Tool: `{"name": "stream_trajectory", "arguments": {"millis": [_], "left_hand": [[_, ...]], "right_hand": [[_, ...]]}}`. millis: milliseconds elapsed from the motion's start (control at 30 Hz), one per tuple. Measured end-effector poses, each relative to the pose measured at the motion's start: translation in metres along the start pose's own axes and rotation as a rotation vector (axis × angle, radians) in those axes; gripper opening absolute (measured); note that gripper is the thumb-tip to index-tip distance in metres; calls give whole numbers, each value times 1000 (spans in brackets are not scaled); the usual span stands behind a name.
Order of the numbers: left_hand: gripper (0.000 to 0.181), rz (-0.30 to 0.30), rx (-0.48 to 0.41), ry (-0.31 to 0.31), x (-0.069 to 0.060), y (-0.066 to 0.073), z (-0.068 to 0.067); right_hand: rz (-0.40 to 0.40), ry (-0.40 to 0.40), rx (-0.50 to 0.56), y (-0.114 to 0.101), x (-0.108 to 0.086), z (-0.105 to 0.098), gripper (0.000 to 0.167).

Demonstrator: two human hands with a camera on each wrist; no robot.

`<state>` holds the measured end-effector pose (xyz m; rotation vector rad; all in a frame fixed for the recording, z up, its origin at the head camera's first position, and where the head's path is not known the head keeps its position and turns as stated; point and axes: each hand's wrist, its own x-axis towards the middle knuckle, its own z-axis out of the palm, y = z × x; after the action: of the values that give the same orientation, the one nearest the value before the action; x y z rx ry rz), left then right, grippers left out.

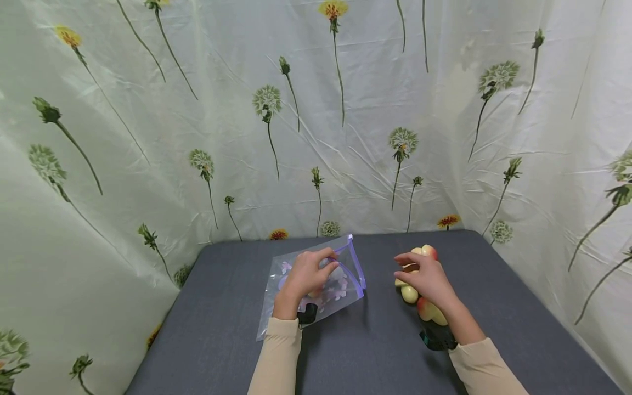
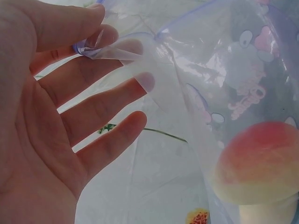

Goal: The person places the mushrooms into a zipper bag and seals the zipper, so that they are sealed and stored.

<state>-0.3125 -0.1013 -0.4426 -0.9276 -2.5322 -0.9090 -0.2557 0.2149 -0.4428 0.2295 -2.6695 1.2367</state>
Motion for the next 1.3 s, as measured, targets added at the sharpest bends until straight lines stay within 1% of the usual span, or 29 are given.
{"name": "stream_trajectory", "arguments": {"millis": [133,333,567,733,1000,1133,1300], "left_hand": [[8,-1,-3,-2,0,-1,0],[10,-22,13,-22,0,-1,0],[10,-16,36,-18,0,-2,1],[9,-19,34,-20,0,-2,2],[9,-11,32,-16,-1,0,2],[10,-2,23,-13,-1,0,2],[13,-10,29,-25,0,0,1]], "right_hand": [[3,7,-19,3,-3,0,36],[-5,11,-31,8,-5,0,35],[-2,16,-42,15,-7,3,35],[-11,35,-57,17,-7,4,35],[31,44,-122,19,-6,12,36],[23,46,-100,17,-6,14,36],[18,48,-78,18,-5,17,37]]}}
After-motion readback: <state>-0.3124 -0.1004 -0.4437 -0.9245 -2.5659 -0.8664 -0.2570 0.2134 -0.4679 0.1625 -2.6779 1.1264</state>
